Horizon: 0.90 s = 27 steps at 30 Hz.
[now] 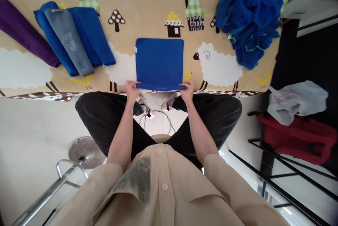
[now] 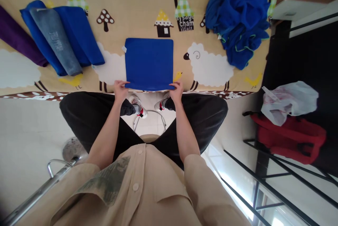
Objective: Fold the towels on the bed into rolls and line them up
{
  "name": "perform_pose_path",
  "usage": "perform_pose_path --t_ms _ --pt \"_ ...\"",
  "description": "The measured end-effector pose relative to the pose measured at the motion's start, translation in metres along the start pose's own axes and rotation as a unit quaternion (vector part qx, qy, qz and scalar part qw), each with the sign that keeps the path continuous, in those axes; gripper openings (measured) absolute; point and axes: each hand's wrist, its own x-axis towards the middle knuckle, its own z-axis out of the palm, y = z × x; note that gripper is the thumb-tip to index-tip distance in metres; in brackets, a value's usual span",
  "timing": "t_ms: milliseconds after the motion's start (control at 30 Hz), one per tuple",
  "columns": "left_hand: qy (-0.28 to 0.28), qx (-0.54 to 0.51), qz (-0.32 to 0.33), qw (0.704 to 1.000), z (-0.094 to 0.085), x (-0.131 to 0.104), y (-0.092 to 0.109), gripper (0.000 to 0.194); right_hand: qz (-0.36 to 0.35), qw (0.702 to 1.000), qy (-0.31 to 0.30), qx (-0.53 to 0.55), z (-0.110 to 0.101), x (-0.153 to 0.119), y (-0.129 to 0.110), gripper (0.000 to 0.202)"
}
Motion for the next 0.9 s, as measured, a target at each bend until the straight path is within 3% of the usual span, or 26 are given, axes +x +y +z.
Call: perform_pose_path --t_ms 100,200,333,500,733,900 --pt "-0.016 -0.043 0.019 0.999 -0.001 0.005 -0.002 0.032 -0.012 0.999 0.009 0.042 0.003 0.007 -0.004 0.024" --pt "-0.047 -0.064 0.03 0.996 -0.001 0.005 -0.005 0.031 0.004 0.995 -0.034 0.098 0.006 0.012 -0.004 0.024" --pt "-0.021 -0.026 -0.006 0.999 -0.001 0.001 -0.011 0.011 0.062 0.988 -0.045 0.134 0.01 0.014 0.007 0.022" --pt "-0.027 -0.03 -0.029 0.999 -0.001 -0.002 -0.018 0.023 0.109 0.979 -0.01 0.175 0.016 0.015 0.023 0.028" --pt "0.004 -0.024 -0.063 0.998 0.007 -0.001 -0.028 0.024 0.151 0.981 0.023 0.12 0.025 0.024 0.026 0.034" --pt "0.015 -0.029 -0.095 0.995 0.011 0.005 -0.027 0.024 0.167 0.985 0.01 0.043 0.022 0.025 0.018 0.031"
